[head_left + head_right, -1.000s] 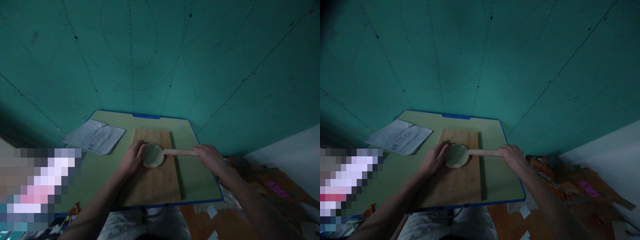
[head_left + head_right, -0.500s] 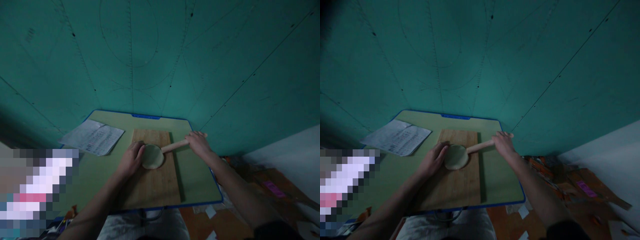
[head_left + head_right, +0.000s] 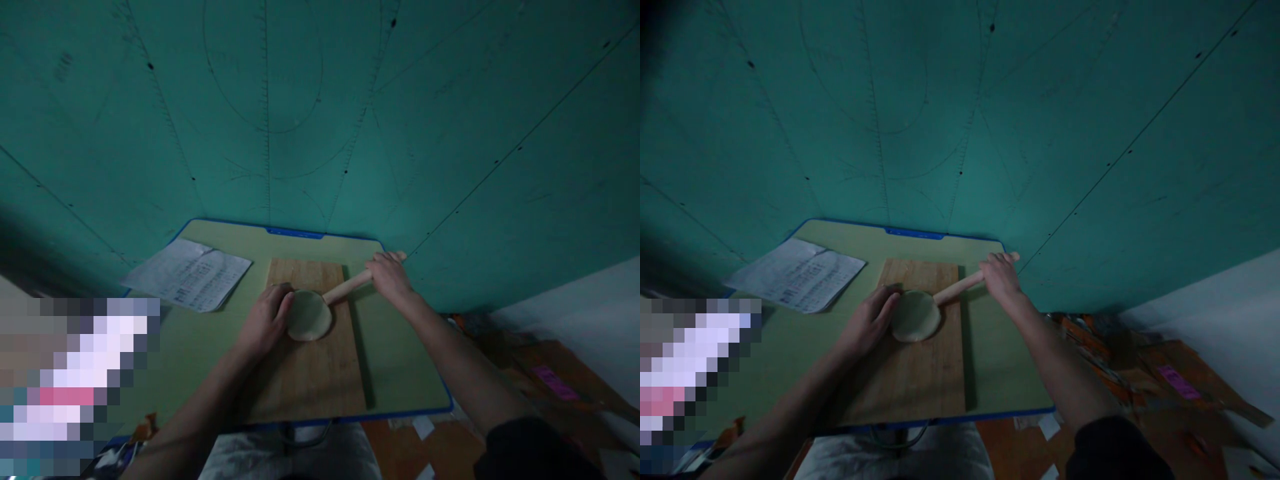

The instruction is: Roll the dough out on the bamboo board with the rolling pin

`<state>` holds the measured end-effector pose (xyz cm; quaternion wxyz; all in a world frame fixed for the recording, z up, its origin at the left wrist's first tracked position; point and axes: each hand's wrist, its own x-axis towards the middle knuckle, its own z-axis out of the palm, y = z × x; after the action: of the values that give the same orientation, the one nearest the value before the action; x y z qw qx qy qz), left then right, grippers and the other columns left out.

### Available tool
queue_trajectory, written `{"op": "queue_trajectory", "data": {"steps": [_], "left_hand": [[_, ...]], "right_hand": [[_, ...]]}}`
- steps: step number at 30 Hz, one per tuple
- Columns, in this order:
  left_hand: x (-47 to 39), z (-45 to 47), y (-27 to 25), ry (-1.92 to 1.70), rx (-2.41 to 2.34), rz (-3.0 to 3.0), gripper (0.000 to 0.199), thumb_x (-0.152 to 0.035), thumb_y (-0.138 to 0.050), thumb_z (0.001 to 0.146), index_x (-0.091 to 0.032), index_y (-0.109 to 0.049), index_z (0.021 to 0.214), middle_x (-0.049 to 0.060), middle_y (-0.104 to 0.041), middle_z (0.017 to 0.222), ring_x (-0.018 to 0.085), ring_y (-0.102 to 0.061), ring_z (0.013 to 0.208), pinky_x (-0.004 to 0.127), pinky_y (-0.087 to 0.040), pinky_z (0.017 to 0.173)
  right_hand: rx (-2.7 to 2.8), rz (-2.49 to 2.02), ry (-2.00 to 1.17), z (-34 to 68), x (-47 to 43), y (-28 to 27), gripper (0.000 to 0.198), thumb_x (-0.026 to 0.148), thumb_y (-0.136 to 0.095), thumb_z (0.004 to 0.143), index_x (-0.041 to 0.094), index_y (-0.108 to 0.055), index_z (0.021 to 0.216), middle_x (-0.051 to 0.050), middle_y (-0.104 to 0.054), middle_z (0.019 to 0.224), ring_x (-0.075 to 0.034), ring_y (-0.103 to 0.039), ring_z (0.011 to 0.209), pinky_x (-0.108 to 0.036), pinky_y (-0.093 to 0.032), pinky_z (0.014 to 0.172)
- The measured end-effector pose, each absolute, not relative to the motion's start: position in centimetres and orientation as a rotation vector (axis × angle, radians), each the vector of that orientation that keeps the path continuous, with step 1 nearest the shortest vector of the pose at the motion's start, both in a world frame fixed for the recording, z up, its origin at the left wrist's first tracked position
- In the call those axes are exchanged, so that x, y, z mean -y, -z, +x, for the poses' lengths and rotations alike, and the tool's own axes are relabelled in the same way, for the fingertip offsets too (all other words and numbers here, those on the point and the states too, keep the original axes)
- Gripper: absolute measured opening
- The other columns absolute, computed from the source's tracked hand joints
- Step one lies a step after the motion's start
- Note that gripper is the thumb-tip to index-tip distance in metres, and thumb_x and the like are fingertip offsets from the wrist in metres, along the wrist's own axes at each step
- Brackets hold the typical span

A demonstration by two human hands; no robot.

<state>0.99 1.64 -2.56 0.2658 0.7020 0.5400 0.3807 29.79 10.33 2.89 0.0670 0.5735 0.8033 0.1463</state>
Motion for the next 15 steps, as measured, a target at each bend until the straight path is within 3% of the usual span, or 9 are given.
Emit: {"op": "queue_trajectory", "data": {"steps": [9, 15], "left_hand": [[-1.6, 0.9, 2.5, -1.029, -1.482, 1.865, 0.04, -0.047, -0.035, 0.099, -0.021, -0.063, 0.106, 0.01, -0.072, 0.105, 0.025, -0.066, 0.102, 0.042, -0.053, 0.094], [-1.9, 0.9, 3.0, -1.034, -1.426, 2.012, 0.044, -0.045, -0.034, 0.1, -0.019, -0.067, 0.113, 0.012, -0.071, 0.119, 0.027, -0.062, 0.117, 0.047, -0.047, 0.106]], "right_hand": [[-2.539, 1.689, -0.457, 29.2, -12.4, -2.4, 0.031, 0.009, -0.047, 0.092, 0.018, -0.076, 0.096, -0.012, -0.066, 0.098, -0.026, -0.05, 0.103, -0.038, -0.03, 0.095], [-2.606, 1.65, -0.476, 29.0, -13.4, -1.5, 0.03, 0.008, -0.047, 0.092, 0.019, -0.075, 0.095, -0.011, -0.066, 0.097, -0.026, -0.049, 0.103, -0.039, -0.03, 0.098]]}}
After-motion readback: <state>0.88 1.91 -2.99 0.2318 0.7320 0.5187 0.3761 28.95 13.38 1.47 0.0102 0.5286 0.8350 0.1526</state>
